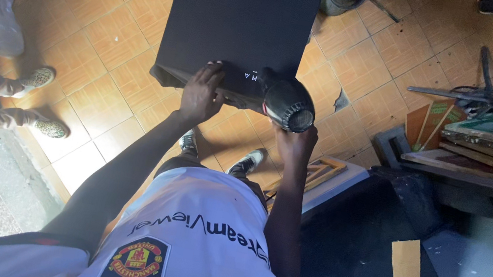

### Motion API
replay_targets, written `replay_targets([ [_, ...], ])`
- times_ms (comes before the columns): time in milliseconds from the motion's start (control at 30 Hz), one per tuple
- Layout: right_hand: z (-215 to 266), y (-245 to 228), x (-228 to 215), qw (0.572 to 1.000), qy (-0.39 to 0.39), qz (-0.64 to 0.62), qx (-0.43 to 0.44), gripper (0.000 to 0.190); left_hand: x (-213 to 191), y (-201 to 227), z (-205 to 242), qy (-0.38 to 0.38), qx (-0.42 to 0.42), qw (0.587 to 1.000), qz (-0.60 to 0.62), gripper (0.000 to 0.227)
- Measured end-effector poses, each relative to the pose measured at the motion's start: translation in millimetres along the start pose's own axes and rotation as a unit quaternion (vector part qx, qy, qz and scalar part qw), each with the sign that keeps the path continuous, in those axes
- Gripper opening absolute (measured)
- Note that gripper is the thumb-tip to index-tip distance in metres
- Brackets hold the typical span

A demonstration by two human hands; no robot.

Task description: The person uses a heat gun to apply heat to a printed logo on a black fabric panel laid on a table. They repeatedly move the heat gun over the logo area while smoothing the fabric with the other hand. The task continues without visible completion or removal of the panel.

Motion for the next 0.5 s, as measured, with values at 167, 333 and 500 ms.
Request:
replay_targets([
  [167, 5.7, 1.4, -18.7, 0.999, 0.035, 0.022, 0.026, 0.030, 29.1, 26.0, 6.9, -0.009, 0.023, 0.999, 0.042, 0.050],
  [333, 18.2, 18.3, -8.8, 0.999, 0.046, 0.019, 0.021, 0.021, 23.0, 23.2, 0.9, 0.008, 0.014, 0.998, 0.060, 0.053],
  [500, 22.7, -15.3, 18.4, 1.000, 0.004, -0.010, -0.003, 0.009, 9.2, -24.6, -1.3, 0.032, -0.013, 0.999, 0.010, 0.051],
])
Point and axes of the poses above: each hand's wrist, its own z-axis away from the middle knuckle, its own x-axis out of the palm, y = z × x, the point moved 2 cm from there along -z, towards the middle knuckle, and after that the axes turned 5 degrees about -y, right-handed, at the moved point
